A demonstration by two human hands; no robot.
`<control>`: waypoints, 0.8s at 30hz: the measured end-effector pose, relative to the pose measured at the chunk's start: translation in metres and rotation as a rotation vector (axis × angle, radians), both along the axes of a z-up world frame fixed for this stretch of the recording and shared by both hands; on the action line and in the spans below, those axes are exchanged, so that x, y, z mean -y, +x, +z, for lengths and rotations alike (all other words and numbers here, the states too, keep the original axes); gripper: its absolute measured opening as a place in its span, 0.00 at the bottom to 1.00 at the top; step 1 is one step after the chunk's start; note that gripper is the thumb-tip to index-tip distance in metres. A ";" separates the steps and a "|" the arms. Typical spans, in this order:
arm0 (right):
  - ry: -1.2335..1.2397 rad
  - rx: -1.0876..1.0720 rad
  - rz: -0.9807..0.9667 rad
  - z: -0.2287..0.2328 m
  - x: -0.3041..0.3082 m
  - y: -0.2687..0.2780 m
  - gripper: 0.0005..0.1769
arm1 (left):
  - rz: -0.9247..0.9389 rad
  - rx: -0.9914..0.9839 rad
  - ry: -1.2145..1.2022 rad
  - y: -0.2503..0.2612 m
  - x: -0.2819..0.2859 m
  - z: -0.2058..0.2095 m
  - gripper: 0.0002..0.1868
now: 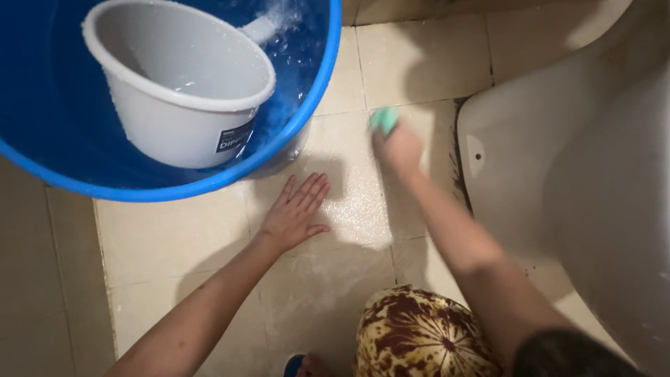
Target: The person kneels on the bathroom floor and scrubs the tiles with a green sponge. They repeatedly scoop water from a blue bucket using a white mug and pour it onto the floor to rinse the area around the toilet.
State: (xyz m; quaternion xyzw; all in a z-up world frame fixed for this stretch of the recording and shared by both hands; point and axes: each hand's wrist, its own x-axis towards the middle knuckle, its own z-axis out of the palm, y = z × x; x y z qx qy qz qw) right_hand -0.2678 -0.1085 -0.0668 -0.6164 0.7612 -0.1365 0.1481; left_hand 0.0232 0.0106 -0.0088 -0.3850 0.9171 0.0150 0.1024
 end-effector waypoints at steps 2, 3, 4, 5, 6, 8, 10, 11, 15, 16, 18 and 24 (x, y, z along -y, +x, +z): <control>0.096 0.050 0.148 0.012 -0.082 0.012 0.27 | 0.005 -0.019 0.016 -0.011 -0.001 -0.002 0.53; 0.051 0.070 0.202 0.025 -0.121 0.008 0.27 | 0.006 -0.025 0.006 -0.014 0.007 -0.002 0.53; 0.354 -0.019 0.135 0.037 -0.150 -0.001 0.34 | 0.003 -0.027 -0.020 -0.016 0.012 -0.002 0.53; 0.607 -0.021 0.007 0.050 -0.175 -0.018 0.35 | -0.001 -0.033 -0.026 -0.018 0.007 -0.001 0.54; 0.653 0.153 -0.188 0.056 -0.183 -0.033 0.30 | -0.005 -0.039 -0.032 -0.019 0.003 -0.001 0.54; 0.594 0.167 -0.367 0.058 -0.179 -0.064 0.28 | -0.012 -0.084 0.011 -0.018 0.002 -0.003 0.54; 0.311 -0.051 -0.255 0.044 -0.145 -0.090 0.27 | -0.018 -0.083 0.014 -0.020 0.004 -0.006 0.54; 0.123 -0.103 -0.166 0.033 -0.123 -0.099 0.24 | -0.027 -0.057 -0.004 -0.022 0.006 -0.008 0.53; 0.082 -0.162 -0.425 -0.014 0.028 -0.091 0.20 | -0.057 -0.044 -0.008 -0.032 0.010 -0.002 0.53; 0.121 -0.171 -0.374 -0.013 0.052 -0.092 0.20 | -0.043 -0.063 -0.009 -0.037 0.008 0.000 0.54; 0.194 -0.100 -0.360 -0.003 0.072 -0.093 0.20 | -0.026 -0.102 -0.037 -0.042 0.021 0.001 0.54; 0.450 -0.077 -0.352 0.041 -0.117 -0.087 0.29 | -0.023 -0.141 -0.058 -0.053 0.012 0.000 0.53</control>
